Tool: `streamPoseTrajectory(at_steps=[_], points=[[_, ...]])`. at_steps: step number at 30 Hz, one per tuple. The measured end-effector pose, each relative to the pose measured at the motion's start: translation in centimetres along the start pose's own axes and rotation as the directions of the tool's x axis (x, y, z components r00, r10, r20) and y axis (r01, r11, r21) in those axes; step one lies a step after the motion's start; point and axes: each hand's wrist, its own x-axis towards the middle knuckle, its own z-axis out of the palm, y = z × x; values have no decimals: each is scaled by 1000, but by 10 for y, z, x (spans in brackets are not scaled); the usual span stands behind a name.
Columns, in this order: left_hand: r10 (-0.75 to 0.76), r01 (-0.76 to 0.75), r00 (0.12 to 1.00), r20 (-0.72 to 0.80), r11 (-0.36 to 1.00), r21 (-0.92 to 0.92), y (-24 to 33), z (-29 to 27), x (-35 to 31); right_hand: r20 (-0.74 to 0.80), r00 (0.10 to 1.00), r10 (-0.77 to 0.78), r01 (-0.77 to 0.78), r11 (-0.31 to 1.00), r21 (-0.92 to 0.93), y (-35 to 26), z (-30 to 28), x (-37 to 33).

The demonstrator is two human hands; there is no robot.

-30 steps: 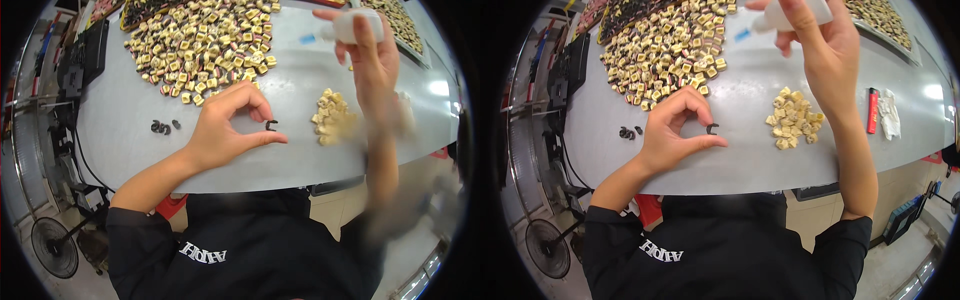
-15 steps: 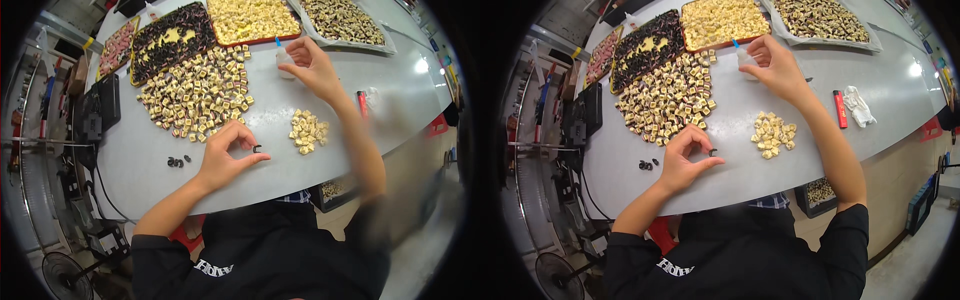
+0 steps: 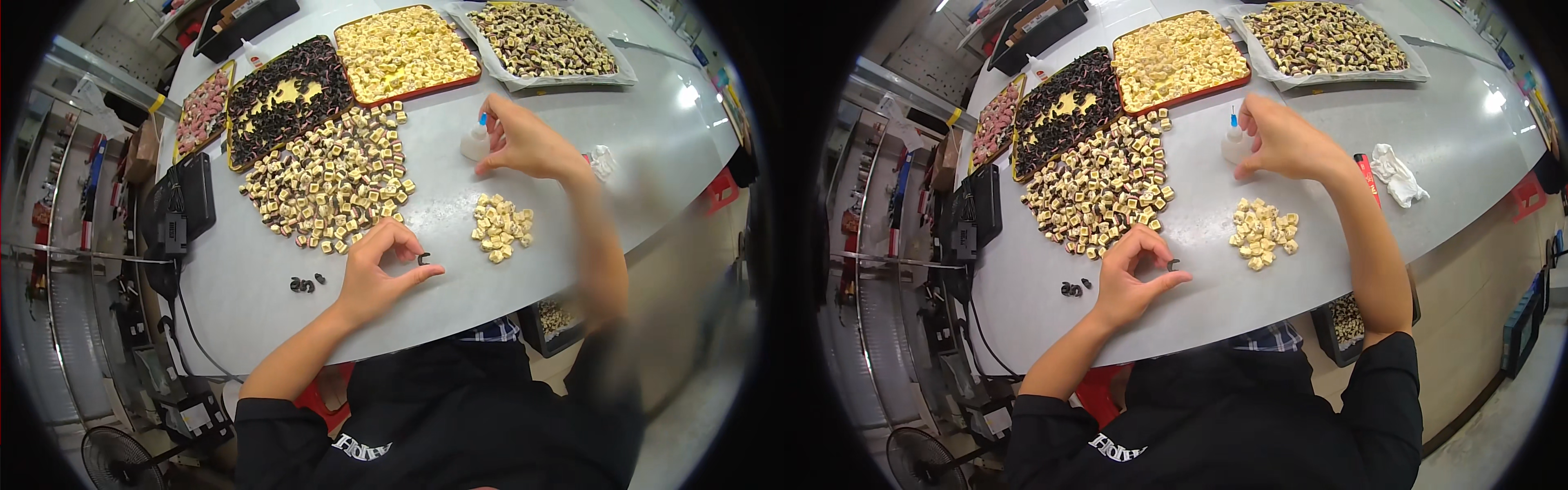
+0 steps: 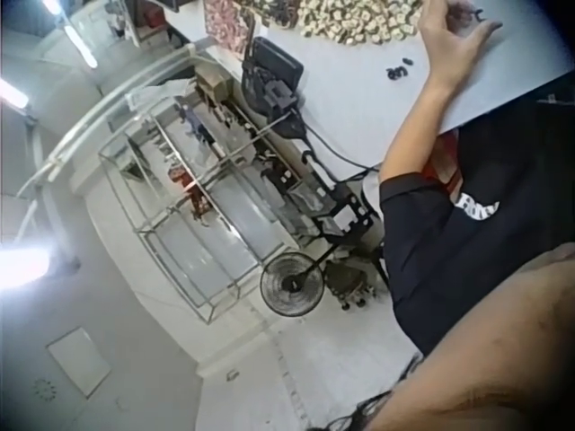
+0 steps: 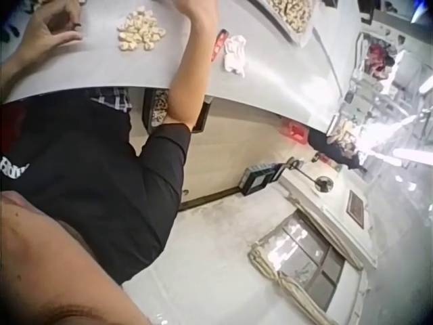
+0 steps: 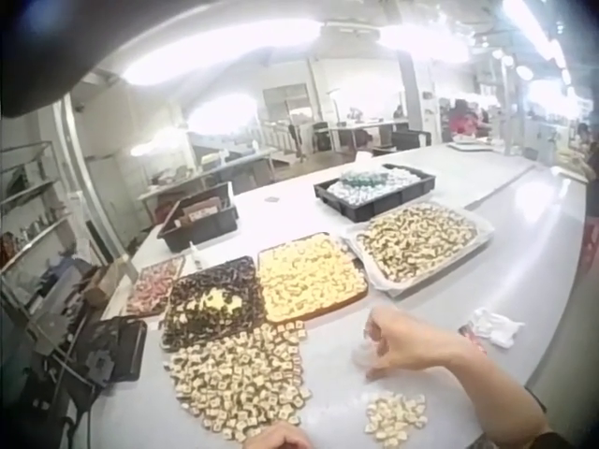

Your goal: Applying glue to small black components and attaching them to gold components on a factory assembly line.

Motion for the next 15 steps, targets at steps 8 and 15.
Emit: streamPoseTrajectory(at_steps=[8, 15], points=[[10, -10, 1000, -19, 1000, 10, 2, 0, 2, 425, 903, -70, 78, 997, -1, -6, -22, -7], [52, -49, 998, -42, 998, 49, 0, 1, 2, 497, 865, -75, 120, 991, -59, -16, -5, -7]])
